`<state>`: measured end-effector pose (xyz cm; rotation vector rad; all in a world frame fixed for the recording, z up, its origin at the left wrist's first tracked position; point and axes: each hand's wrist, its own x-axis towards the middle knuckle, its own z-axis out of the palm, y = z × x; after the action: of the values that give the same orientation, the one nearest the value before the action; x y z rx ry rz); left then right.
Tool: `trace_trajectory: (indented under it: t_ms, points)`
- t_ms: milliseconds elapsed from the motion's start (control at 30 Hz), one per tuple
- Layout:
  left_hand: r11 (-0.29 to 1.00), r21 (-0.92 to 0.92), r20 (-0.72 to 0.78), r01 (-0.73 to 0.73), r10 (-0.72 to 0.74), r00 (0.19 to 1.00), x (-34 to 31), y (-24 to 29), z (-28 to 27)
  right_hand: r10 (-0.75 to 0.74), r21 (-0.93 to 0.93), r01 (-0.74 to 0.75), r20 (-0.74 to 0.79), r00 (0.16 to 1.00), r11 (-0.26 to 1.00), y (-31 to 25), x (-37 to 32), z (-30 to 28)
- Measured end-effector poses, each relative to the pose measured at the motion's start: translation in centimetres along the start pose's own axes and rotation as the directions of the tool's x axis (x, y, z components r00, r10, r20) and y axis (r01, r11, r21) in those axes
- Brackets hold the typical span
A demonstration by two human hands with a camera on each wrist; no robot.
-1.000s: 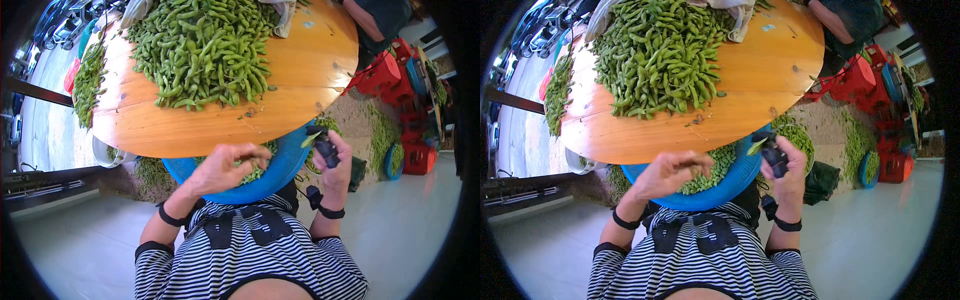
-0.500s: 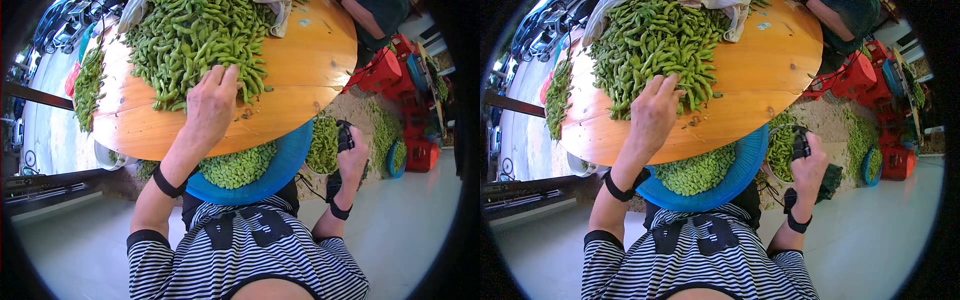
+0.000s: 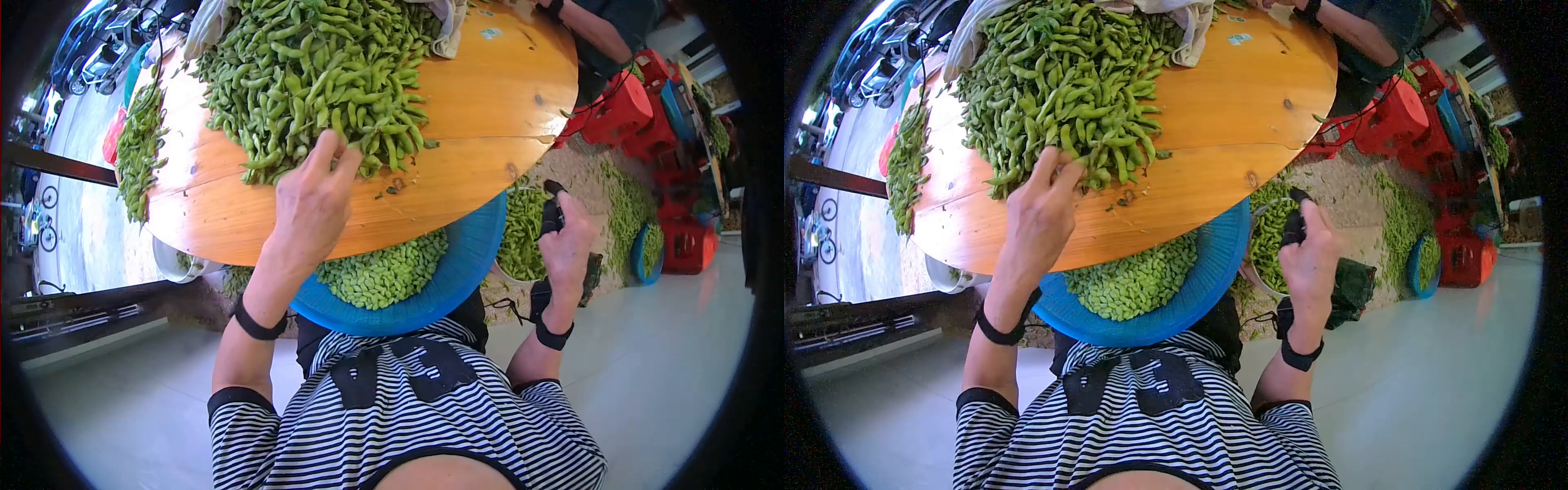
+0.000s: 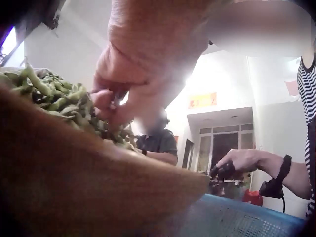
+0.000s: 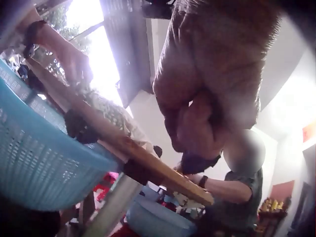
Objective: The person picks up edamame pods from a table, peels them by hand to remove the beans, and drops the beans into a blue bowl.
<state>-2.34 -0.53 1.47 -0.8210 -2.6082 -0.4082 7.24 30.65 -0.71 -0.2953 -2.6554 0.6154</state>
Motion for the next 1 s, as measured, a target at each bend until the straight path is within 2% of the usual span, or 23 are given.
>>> trace_trajectory:
  t_ms: [67,100,133,167,200,267,300,333,400,433,467,533,567,633,667,733,767,833,1000]
  points:
    - [0.957,-0.289,-0.117,0.023,-0.059,0.991,-1.0,-0.2,-0.1,-0.029,0.051,0.029,-0.013,1.0,0.998,-2.0,0.0,0.5]
    - [0.957,-0.289,-0.112,0.026,-0.061,0.992,-1.9,-0.2,0.1,-0.033,0.145,0.028,0.03,0.999,0.989,-3.4,0.0,0.5]
    - [0.777,-0.578,0.013,0.248,-0.295,0.955,-2.9,-0.2,0.5,-0.044,0.237,0.025,0.073,0.996,0.971,-4.5,-0.1,0.7]
    - [0.469,-0.772,0.2,0.43,-0.462,0.864,-3.6,-0.2,0.6,-0.046,0.238,0.026,0.078,0.996,0.971,-5.3,-0.2,1.1]
    - [0.468,-0.77,0.201,0.434,-0.467,0.861,-4.0,0.0,0.3,-0.078,0.353,0.028,0.13,0.988,0.935,-5.9,-0.5,1.6]
    - [-0.031,-0.869,0.444,0.494,-0.49,0.75,-4.6,0.5,-0.5,-0.157,0.565,0.006,0.218,0.963,0.825,-7.1,-1.0,2.5]
    - [0.013,-0.829,0.488,0.56,-0.474,0.733,-5.2,0.4,-0.6,-0.156,0.575,-0.027,0.266,0.951,0.817,-7.9,-1.0,2.3]
    - [0.01,-0.829,0.488,0.56,-0.476,0.732,-5.7,0.3,-0.7,-0.157,0.574,-0.027,0.269,0.95,0.819,-8.1,-1.0,2.4]
    - [0.561,-0.655,0.369,0.506,-0.347,0.862,-6.3,0.2,-1.3,-0.189,0.543,0.002,0.29,0.938,0.84,-8.3,-1.0,2.6]
    - [0.614,-0.553,0.418,0.563,-0.38,0.825,-6.2,0.4,-2.5,-0.191,0.542,0.002,0.293,0.937,0.84,-8.4,-1.1,2.6]
    - [0.612,-0.552,0.418,0.566,-0.384,0.823,-6.0,0.5,-3.2,-0.199,0.559,0.009,0.28,0.939,0.829,-8.6,-1.1,2.6]
    - [0.799,-0.44,0.155,0.409,-0.381,0.911,-5.7,0.4,-3.8,-0.211,0.579,0.019,0.267,0.94,0.815,-8.9,-1.1,2.6]
    - [0.798,-0.44,0.156,0.411,-0.383,0.91,-5.5,0.5,-3.7,-0.203,0.581,0.006,0.274,0.94,0.814,-9.2,-1.3,2.6]
    - [0.89,-0.372,-0.114,0.262,-0.324,0.939,-4.7,1.1,-3.1,-0.195,0.581,-0.005,0.282,0.939,0.814,-9.5,-1.5,2.7]
    - [0.89,-0.373,-0.115,0.263,-0.326,0.938,-4.2,1.6,-2.8,-0.202,0.58,-0.013,0.304,0.931,0.815,-9.6,-1.5,2.7]
    - [0.991,-0.077,-0.238,0.11,-0.125,0.963,-3.3,2.5,-2.2,-0.209,0.577,-0.019,0.325,0.922,0.817,-9.7,-1.6,2.7]
    - [0.991,-0.078,-0.239,0.108,-0.124,0.963,-3.1,2.6,-2.0,-0.21,0.566,-0.011,0.324,0.923,0.824,-9.7,-1.6,2.6]
    - [0.989,0.041,-0.015,0.14,-0.14,0.99,-2.9,2.8,-1.7,-0.209,0.555,-0.005,0.321,0.924,0.832,-9.5,-1.6,2.5]
    - [0.98,-0.028,0.107,0.198,-0.193,0.975,-4.8,0.9,-0.7,-0.224,0.542,0.012,0.328,0.918,0.841,-8.5,-1.8,2.5]
